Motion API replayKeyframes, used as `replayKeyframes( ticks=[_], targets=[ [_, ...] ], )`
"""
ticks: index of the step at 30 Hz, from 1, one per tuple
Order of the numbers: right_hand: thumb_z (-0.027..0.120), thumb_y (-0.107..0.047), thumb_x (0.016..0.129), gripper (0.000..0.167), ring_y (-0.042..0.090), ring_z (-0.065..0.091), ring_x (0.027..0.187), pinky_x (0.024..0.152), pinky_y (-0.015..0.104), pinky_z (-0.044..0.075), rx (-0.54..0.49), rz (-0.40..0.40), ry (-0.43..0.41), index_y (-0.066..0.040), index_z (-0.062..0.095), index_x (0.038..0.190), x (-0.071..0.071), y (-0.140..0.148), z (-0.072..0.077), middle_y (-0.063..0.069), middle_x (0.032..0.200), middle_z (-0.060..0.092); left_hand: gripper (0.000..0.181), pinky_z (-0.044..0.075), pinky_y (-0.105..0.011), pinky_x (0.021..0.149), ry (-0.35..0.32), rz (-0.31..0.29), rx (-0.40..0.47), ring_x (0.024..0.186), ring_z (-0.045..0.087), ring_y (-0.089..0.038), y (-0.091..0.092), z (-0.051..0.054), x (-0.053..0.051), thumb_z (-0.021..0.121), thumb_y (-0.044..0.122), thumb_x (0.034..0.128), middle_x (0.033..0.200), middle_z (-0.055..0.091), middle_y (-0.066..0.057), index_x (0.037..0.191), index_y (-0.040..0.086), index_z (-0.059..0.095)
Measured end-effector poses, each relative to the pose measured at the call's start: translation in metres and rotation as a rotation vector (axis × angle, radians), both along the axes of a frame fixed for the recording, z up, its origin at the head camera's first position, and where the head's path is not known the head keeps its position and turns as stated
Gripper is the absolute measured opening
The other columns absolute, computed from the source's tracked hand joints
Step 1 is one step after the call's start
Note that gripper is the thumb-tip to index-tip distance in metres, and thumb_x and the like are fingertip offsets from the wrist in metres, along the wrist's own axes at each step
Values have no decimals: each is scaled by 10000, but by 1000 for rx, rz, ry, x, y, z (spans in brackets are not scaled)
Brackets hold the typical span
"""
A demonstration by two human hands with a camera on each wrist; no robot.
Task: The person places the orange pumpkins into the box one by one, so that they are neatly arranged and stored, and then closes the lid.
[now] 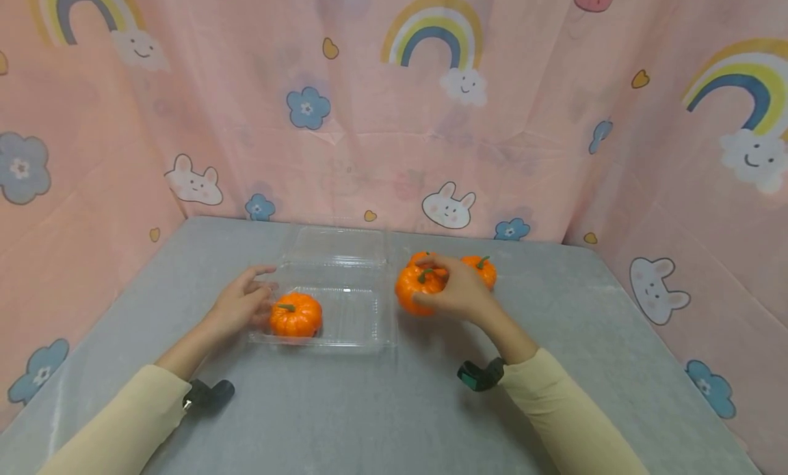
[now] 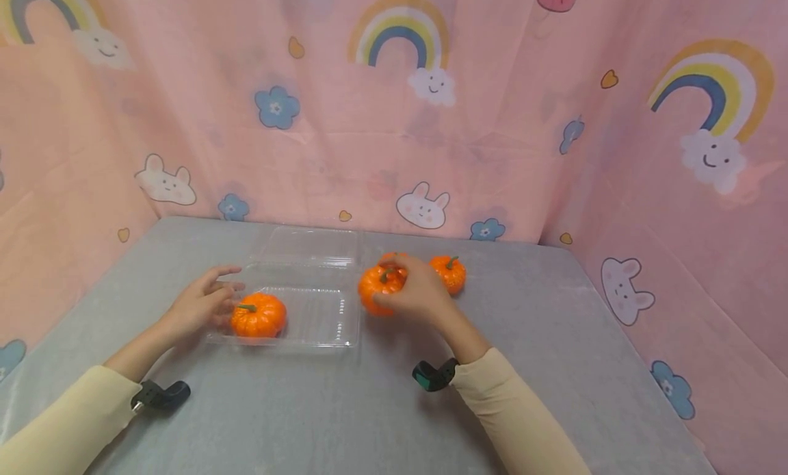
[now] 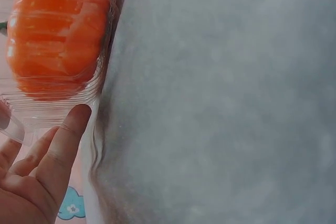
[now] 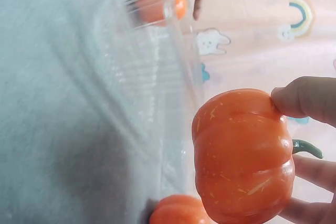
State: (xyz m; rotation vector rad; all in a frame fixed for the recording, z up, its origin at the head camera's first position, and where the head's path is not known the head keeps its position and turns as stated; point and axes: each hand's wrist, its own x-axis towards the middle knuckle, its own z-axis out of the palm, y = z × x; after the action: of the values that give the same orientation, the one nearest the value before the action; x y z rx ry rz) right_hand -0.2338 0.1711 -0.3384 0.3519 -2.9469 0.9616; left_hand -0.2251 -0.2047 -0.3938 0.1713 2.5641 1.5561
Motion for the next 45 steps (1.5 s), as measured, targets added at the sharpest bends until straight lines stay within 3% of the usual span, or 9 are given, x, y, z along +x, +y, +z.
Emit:
replayKeyframes(
  ticks=[17,25,36,45],
  targets=[
    [803,-306,704,530,238,586,1103,945,436,516,-58,154,75,-186,648,1196,-4,-37,6,3,1213,659,509,594,-383,787,-20,14,5,1122,608,-388,-1,-4,-3,393,214,1012,1446,422,-283,1497,118,273],
    [801,-270,724,526,261,615,1058,868,361,562,-110,221,12,-170,634,1214,-2,-57,5,4,1246,639,517,594,-389,788,-23,13,12,1121,611,-382,0,-2,-2,389,217,1014,1452,414,-285,1505,116,261],
    [776,-289,756,502,195,571,1157,983,391,503,-51,326,7,-190,625,1224,-6,-75,-7,-33,1250,634,509,595,-375,787,-22,9,10,1127,605,-390,-1,-3,-2,395,217,1012,1446,424,-278,1495,113,273],
    [769,-279,749,485,156,563,1118,979,364,489,-6,392,0,-199,629,1206,-8,-84,-17,-49,1219,639,503,594,-378,788,-24,19,0,1130,599,-397,-1,-5,-3,391,204,1011,1443,430,-272,1493,121,278]
  ],
)
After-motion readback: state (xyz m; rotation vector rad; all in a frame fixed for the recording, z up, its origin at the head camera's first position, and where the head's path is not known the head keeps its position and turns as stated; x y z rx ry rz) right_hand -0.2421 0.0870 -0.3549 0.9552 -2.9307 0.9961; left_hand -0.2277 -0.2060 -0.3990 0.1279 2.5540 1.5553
